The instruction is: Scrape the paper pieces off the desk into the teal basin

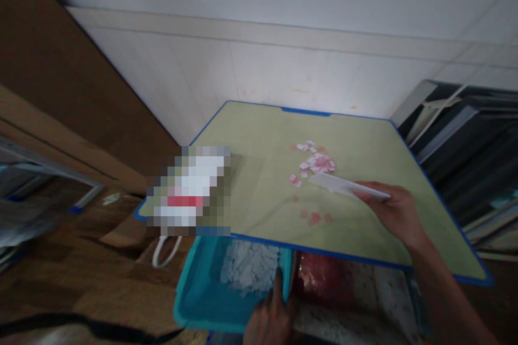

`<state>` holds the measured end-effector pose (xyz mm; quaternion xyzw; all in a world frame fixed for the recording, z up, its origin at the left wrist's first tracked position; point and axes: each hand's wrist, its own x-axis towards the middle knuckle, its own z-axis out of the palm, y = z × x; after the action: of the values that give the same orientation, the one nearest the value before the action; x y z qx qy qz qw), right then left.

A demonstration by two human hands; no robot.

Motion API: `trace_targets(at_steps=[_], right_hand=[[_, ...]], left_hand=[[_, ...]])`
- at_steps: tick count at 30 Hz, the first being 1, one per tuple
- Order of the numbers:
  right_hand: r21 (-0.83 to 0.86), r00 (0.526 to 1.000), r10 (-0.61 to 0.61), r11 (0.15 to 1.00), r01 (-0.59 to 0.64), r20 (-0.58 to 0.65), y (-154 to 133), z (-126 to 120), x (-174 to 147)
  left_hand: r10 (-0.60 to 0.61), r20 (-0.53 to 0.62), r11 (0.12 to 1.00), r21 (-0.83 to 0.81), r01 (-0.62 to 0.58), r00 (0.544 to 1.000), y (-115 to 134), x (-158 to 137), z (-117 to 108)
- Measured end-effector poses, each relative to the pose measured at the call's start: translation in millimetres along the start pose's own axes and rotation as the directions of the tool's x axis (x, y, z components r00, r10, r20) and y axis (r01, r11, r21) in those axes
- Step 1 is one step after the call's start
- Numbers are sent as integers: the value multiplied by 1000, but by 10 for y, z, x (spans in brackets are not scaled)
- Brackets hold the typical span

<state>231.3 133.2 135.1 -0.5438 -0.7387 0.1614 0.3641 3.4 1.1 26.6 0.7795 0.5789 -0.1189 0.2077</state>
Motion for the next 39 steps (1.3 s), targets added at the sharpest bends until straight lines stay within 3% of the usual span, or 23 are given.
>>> trace_targets(at_steps=[8,13,17,26,33,39], right_hand=[[101,994,-39,994,29,99,-45,225,27],[139,988,-65,989,46,138,-132,357,89],[208,950,-125,976,66,285,-168,410,211],[423,777,-251,906,-22,577,-44,172,285],[502,716,-297,861,-85,632,67,-69,131],[490,737,-195,847,-206,647,116,-249,-52]], left_hand=[[-9,57,1000,-7,9,998,14,13,-48],[-27,28,1000,10,27,999,15,17,-23],[12,-4,1000,-7,-12,1000,4,3,-35],[-5,-2,1000,6,5,1000,9,-10,-73],[-4,-8,1000,25,4,1000,17,-16,-85],[-28,28,999,38,27,999,53,-31,-165]])
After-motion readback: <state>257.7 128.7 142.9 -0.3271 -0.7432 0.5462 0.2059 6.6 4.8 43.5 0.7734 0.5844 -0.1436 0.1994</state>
